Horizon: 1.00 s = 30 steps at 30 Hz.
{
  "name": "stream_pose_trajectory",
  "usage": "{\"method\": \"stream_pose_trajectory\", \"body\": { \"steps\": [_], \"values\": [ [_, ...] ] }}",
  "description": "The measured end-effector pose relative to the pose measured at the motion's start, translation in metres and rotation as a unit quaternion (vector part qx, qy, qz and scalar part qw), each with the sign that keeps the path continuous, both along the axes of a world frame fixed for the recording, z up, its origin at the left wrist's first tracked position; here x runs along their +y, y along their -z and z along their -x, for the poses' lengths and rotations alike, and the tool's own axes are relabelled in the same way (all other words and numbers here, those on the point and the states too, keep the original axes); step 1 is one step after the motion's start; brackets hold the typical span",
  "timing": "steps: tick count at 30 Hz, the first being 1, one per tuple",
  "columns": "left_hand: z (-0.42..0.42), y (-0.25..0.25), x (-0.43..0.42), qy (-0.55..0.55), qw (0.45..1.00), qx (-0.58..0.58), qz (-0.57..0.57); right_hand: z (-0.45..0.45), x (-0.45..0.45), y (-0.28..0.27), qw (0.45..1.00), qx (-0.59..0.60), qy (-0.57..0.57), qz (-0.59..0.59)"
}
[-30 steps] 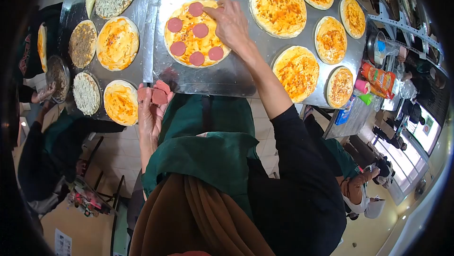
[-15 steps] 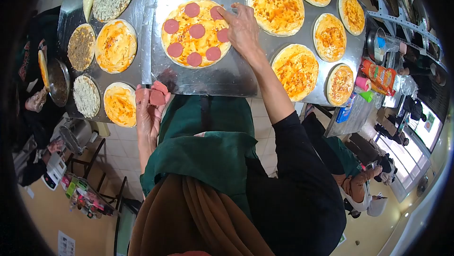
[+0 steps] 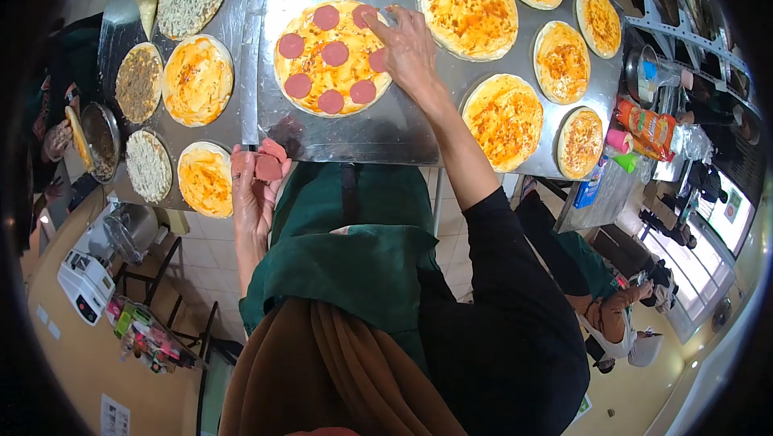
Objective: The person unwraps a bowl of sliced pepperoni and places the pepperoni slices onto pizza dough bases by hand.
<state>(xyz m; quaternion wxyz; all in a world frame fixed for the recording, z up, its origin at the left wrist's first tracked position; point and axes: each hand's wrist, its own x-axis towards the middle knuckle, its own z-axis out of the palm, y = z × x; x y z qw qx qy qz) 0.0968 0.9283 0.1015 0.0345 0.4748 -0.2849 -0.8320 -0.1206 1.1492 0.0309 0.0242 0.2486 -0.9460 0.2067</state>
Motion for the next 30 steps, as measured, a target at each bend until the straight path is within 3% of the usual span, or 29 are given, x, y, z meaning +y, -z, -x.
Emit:
{"method": "stream_pose_trajectory", "body": {
  "steps": [15, 21, 30],
  "values": [
    [-0.005, -0.001, -0.001, -0.013, 1.0, -0.004, 0.002, -0.001, -0.05, -0.004, 0.997, 0.015, -0.07, 0.009],
    [-0.007, 0.0, -0.004, -0.026, 1.0, -0.007, 0.003, 0.002, -0.015, -0.019, 0.998, -0.015, 0.032, 0.048],
    [-0.008, 0.0, -0.007, -0.015, 1.0, 0.014, -0.02, 0.004, -0.011, -0.002, 0.999, 0.032, 0.014, 0.002]
  ]
}}
